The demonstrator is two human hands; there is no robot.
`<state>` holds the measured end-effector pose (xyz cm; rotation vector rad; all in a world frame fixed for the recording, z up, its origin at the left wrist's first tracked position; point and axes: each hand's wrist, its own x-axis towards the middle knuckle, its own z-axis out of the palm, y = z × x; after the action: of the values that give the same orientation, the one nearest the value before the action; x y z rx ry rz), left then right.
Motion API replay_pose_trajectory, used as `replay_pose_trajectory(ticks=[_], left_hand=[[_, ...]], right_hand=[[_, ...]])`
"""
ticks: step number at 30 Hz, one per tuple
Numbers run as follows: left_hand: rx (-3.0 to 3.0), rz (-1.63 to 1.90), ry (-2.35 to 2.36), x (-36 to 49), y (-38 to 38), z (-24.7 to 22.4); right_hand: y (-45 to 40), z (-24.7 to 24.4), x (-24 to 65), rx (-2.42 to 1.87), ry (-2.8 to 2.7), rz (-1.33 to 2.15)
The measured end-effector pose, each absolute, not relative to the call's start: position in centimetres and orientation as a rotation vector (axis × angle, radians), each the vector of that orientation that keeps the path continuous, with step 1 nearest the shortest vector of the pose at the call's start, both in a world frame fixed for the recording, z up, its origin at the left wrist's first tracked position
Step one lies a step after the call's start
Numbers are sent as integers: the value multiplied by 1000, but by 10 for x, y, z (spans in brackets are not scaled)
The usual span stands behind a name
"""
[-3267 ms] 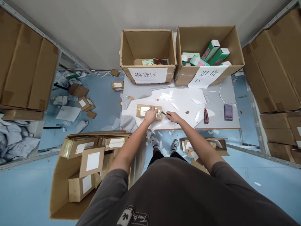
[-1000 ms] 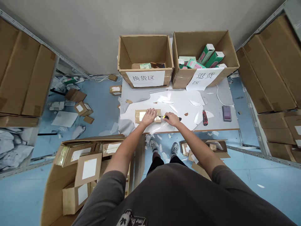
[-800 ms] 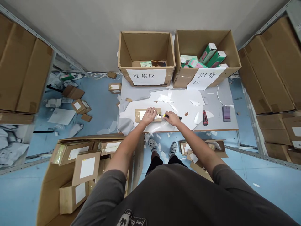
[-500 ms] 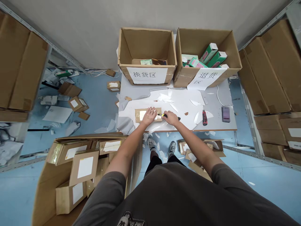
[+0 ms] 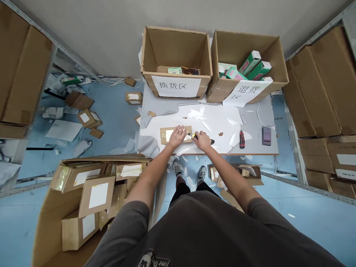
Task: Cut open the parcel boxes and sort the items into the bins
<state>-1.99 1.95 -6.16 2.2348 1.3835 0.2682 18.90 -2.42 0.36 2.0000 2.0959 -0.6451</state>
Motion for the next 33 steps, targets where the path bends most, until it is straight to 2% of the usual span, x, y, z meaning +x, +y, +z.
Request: replay_pose_trajectory(ticks=[8, 20, 27, 33], left_hand=[[2219, 249, 1379, -21, 20, -60], [2229, 253, 1391, -23, 22, -67], [2315, 559, 1332, -26, 24, -95], [2340, 568, 1333, -27, 23, -102]], right_hand=[[-32, 4, 190, 2060, 2072, -630], [4, 12, 231, 1774, 2298, -751], [25, 1, 257, 1639, 2457, -820], [31, -2, 256, 1564, 2483, -811]])
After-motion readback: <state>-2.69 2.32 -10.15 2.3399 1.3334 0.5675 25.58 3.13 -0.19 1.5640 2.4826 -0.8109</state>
